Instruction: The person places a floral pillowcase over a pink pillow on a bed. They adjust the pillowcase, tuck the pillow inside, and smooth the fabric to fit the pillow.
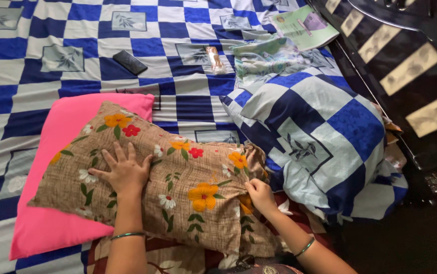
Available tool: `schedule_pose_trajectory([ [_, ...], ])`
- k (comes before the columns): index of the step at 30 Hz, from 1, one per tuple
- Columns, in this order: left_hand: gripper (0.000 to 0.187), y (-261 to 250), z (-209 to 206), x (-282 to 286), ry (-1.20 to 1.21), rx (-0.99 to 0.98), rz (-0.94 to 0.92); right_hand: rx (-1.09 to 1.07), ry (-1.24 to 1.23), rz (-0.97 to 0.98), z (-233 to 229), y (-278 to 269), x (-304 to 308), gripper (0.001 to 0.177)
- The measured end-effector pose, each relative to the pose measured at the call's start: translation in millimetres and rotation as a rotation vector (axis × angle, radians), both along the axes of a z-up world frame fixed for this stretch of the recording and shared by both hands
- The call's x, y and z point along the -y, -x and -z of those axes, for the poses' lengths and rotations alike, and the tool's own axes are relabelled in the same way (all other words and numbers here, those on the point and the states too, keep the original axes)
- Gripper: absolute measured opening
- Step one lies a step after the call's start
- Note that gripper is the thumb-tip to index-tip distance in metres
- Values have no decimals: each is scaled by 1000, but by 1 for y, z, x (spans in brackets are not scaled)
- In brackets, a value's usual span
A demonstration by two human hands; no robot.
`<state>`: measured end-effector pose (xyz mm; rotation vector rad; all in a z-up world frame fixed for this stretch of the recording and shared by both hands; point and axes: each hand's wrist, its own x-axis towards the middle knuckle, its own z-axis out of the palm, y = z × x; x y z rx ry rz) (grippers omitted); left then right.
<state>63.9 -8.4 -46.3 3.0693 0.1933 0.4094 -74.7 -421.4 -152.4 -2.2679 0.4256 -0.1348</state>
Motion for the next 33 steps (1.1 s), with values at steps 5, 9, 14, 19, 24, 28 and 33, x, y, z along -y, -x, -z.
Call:
schedule_pose_trajectory([
  [5,90,-6,17,-4,3,-115,-26,-43,-367,174,-16,5,-8,39],
  [9,91,-2,16,-4,-17,-122,4,-400,-762,182,-63,-7,-7,64],
  [14,92,7,21,-6,19,-23,18,-288,-956,90,-135,-41,-41,67],
  [19,91,17,17,-17,244,-8,-53,-22,-699,41,-201,-55,-41,63],
  [24,95,66,-6,19,288,6,4,172,-402,-47,-240,-54,28,58],
  [28,92,122,-16,73,269,117,191,346,-422,-180,-265,-59,129,61],
  [33,73,103,-16,85,393,-413,154,202,244,33,-287,-62,195,43],
])
